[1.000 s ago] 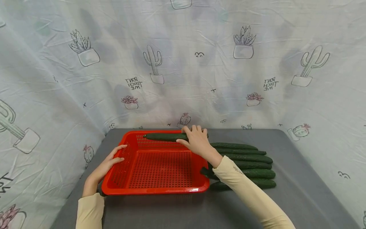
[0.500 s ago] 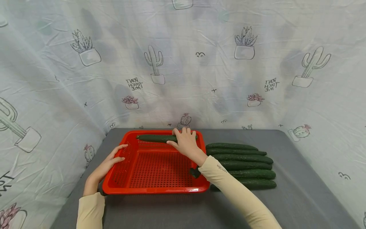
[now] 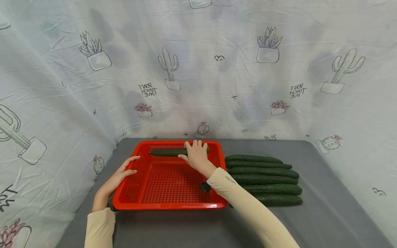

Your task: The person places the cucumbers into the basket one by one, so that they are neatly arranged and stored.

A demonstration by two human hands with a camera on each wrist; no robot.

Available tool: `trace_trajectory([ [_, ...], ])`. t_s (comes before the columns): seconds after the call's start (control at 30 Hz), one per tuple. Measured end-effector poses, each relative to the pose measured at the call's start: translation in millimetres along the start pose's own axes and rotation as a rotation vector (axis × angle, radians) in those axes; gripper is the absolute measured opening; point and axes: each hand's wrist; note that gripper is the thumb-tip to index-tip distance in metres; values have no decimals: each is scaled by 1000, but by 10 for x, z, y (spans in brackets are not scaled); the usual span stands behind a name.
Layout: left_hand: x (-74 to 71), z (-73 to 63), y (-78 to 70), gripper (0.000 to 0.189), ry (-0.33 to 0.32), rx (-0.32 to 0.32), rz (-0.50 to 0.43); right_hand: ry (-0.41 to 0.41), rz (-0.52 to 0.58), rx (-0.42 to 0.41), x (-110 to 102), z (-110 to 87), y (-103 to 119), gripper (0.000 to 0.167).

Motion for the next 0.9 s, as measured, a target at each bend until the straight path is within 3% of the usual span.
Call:
trace_trajectory([
  [0.43, 4, -4, 8, 56, 2, 3, -22, 32, -149, -50, 195, -20, 107, 55],
  [0.9, -6, -1, 17, 55, -22, -11, 32, 29, -189, -60, 371, -14, 107, 52],
])
Point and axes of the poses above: each hand's wrist, its own z-axis towards the middle knuckle, its own x-axis out of the palm, y = z × x, and after that the axes turned 2 degrees about z, right-handed
